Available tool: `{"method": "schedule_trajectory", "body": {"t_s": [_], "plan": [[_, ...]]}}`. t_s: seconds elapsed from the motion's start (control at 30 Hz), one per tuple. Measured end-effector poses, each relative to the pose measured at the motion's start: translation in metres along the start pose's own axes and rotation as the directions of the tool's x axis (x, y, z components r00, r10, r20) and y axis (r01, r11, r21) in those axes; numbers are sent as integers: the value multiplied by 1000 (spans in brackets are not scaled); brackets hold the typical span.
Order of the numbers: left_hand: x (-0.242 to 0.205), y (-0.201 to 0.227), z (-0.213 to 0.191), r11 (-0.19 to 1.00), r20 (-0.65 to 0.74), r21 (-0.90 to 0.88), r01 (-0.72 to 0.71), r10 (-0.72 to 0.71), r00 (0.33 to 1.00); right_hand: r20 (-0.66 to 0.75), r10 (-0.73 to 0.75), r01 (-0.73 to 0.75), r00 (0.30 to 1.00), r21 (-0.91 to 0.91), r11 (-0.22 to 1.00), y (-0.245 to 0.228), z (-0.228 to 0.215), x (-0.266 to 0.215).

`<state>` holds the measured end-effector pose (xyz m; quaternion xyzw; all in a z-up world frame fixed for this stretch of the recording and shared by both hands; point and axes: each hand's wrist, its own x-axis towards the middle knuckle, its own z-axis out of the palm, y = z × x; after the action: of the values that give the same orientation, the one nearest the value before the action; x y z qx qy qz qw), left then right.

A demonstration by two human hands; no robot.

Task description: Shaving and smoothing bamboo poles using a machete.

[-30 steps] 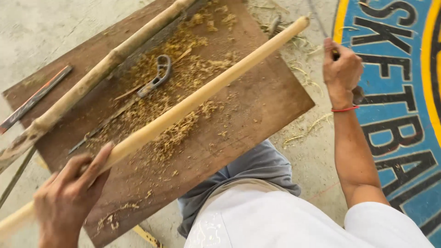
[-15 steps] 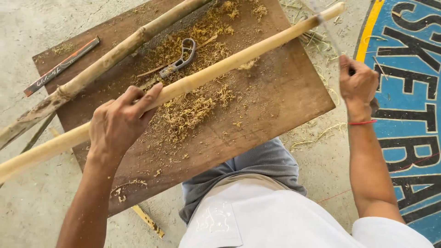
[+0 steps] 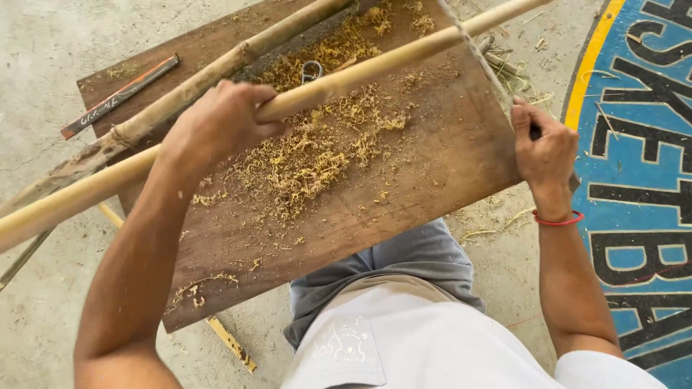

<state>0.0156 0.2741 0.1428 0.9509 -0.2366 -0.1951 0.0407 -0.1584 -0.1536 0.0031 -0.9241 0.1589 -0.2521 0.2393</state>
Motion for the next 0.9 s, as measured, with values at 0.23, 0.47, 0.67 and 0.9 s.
{"method": "schedule_trajectory", "body": {"t_s": [0.23, 0.47, 0.67, 0.9], "plan": [[41, 30, 2, 982, 160, -186, 31, -1, 987, -48, -176, 173, 983, -73, 982, -21, 8, -9], [57, 16, 31, 994, 156, -56, -97, 105, 982, -8, -73, 71, 997, -171, 983, -22, -1, -8], [40, 40, 36, 996, 183, -84, 29, -13, 983, 61, -147, 158, 987, -244, 957, -73, -6, -27], [38, 47, 48, 999, 162, -27, 19, -14, 987, 101, -254, 272, 962, -256, 928, -43, 11, -22]]}}
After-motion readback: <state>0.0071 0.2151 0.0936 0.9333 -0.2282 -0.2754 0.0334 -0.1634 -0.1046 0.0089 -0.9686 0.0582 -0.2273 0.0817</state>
